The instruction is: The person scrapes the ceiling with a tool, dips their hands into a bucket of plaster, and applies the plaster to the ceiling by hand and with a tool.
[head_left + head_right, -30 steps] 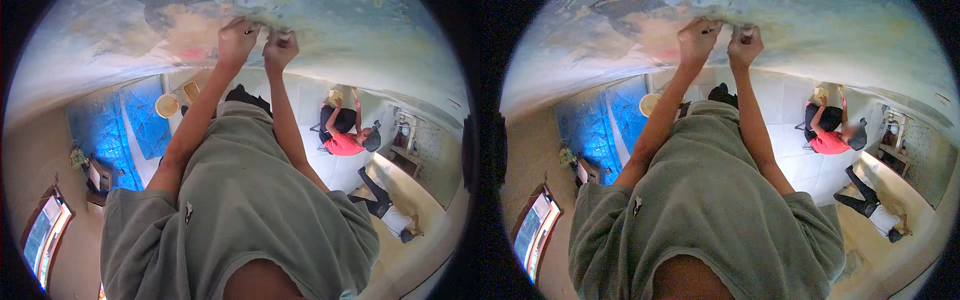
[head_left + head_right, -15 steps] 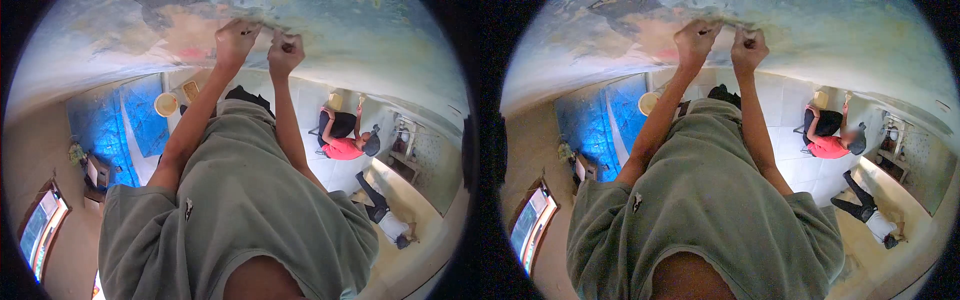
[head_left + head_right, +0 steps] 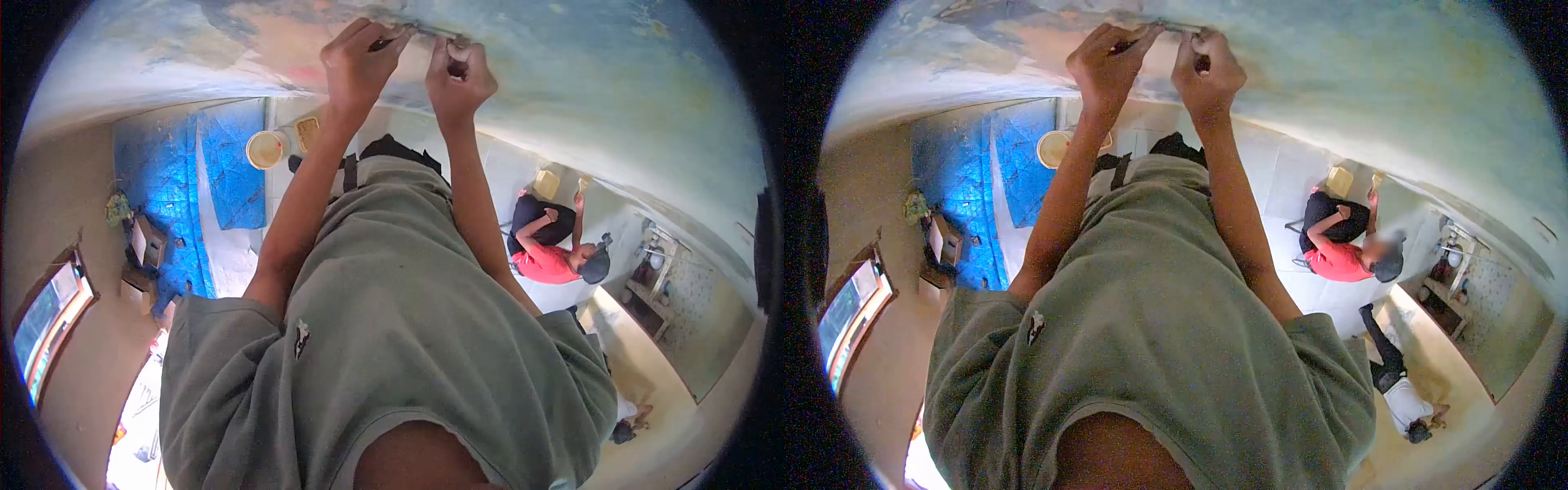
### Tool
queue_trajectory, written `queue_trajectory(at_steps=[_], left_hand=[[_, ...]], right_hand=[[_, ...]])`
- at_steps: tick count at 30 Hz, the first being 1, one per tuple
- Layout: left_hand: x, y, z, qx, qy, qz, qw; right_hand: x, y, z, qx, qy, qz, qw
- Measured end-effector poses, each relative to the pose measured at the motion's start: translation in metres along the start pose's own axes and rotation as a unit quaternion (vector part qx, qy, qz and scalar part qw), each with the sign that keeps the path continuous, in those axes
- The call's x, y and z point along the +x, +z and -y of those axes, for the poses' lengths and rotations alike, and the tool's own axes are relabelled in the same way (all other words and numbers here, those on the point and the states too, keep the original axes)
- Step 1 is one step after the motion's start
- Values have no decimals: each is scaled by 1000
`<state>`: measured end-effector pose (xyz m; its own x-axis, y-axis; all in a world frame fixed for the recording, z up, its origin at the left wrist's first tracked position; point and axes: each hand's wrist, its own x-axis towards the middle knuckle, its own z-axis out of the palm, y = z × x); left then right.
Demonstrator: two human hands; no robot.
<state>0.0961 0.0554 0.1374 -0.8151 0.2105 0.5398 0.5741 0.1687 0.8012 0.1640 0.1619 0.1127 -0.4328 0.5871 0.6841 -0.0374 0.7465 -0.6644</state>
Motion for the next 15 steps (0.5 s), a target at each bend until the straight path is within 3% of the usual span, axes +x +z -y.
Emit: queue_trajectory(at_steps=[5,8,11,13,15], left_hand=[[-19,9,28,12,-8,6,1000],[-11,5,22,7,-40,9,999],[6,-1,8,28,40,-27,998],[6,-7,7,24,20,4,1000],[8,-12,5,-35,-104,85,990]], right_hand=[[-27,12,-29,26,21,56,998],[-14,8,-16,12,-21,39,999],[-5,5,-2,27,-9,8,1000],[-3,1,9,32,11,-9,999],[-1,0,15,85,81,-6,993]])
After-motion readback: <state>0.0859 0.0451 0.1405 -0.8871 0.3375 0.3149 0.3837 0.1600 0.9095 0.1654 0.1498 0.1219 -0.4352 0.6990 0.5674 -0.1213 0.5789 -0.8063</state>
